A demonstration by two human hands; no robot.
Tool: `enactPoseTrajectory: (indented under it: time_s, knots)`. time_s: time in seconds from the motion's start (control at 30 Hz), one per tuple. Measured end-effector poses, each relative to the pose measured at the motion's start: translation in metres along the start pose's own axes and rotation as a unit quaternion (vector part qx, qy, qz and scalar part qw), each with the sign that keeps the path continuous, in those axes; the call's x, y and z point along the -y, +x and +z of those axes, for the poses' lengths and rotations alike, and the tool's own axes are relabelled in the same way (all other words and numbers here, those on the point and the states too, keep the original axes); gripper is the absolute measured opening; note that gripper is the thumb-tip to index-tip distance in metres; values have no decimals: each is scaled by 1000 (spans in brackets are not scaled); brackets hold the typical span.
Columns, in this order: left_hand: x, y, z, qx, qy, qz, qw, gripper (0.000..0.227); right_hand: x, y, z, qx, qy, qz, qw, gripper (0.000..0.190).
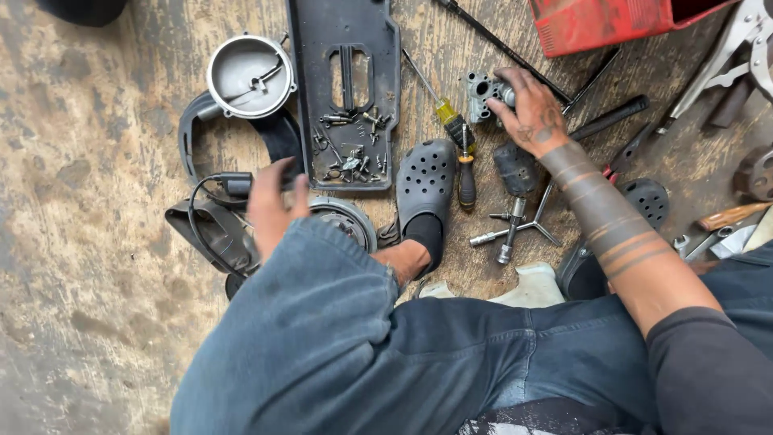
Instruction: The person sits on the floor and assembles a mechanical part, likely a carburetor, by inserting small components and tightening them with a screwdriver. They handle various small metal pieces and tools while working on the assembly.
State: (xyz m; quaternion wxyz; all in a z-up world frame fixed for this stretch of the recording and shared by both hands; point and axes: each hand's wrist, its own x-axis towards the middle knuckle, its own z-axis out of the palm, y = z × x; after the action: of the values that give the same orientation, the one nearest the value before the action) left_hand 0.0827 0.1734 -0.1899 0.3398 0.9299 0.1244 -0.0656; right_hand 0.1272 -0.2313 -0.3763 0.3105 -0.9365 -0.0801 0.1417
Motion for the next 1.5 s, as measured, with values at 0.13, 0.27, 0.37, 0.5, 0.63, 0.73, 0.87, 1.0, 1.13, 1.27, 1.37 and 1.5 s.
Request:
enactPoseTrajectory:
  time_s: [0.13,0.27,0.37,0.5,0.63,0.73,0.87,1.0,1.13,1.27,1.37,1.5]
  knots:
    - [65,32,84,85,178,166,966,38,-4,-1,-3,-8,-6,-14,1000,52]
    - [89,46,122,147,298,217,918,49,0,-1,-12,-26,85,-3,996,59]
    - [72,46,116,135,346,229,900,49,-24,-5,12,-34,103,-3,994,70]
    - [73,43,121,110,326,230,910,46,-19,-4,16,-83,104,-38,990,77]
    - [82,46,122,114,279,223,927,40,2,-3,2,-146,77,-51,985,65]
    - [78,50,121,141,199,182,953,30,-5,2,10,-191,-14,-85,978,57]
    - [103,50,125,152,186,142,960,27,-9,14,40,-277,-114,-154,942,42]
    - [95,40,117,107,94,102,985,22,60,16,72,-209,-136,-208,946,19]
    - [74,29,102,60,-5,39,997,21,133,40,96,-101,-127,-213,963,22]
    - [81,17,106,13,-159,-52,986,30,164,64,132,-5,-146,-124,981,47]
    - [72,6,107,13,-231,-72,970,28,153,72,165,53,-176,-82,980,39]
    - [77,0,108,8,-301,-99,948,28,158,68,158,26,-137,-103,985,38]
